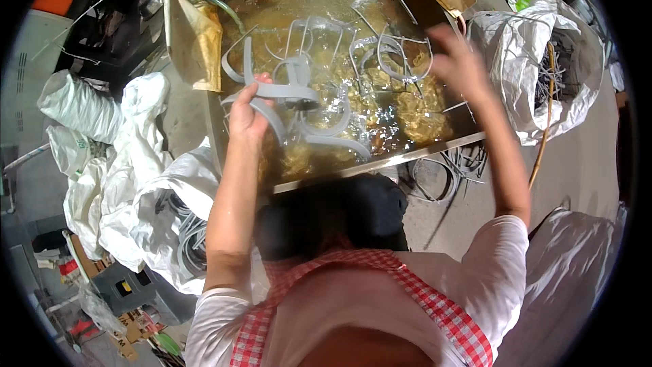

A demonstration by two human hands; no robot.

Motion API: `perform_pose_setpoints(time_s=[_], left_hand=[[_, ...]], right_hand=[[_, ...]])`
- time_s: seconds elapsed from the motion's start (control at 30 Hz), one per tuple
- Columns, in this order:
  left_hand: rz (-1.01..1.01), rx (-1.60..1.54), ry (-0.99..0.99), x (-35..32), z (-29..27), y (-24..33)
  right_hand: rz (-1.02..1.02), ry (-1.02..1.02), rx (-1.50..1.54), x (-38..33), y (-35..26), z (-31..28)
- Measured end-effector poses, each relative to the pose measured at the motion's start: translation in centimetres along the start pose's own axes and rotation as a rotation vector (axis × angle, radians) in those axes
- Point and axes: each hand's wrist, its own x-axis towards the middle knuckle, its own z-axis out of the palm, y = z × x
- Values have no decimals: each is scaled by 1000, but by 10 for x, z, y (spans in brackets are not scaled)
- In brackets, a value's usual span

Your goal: The person washes gray plastic frames in a container of water, places the wet frames into a large white bag, and then moves to a separate station where they sort beige circular components.

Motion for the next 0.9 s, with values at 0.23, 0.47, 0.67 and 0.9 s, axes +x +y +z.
perform_pose_setpoints(time_s=[0.23,0.47,0.67,0.9], left_hand=[[39,146,-159,-17,21,-26],[19,23,24,-13,2,-9],[22,-172,-108,7,-11,1],[213,441,-177,-21,6,48]], right_hand=[[142,-289,706,11,-114,199],[198,-388,628,2,-69,232],[-386,-635,-109,-55,-48,301],[-312,-948,-92,-37,-63,265]])
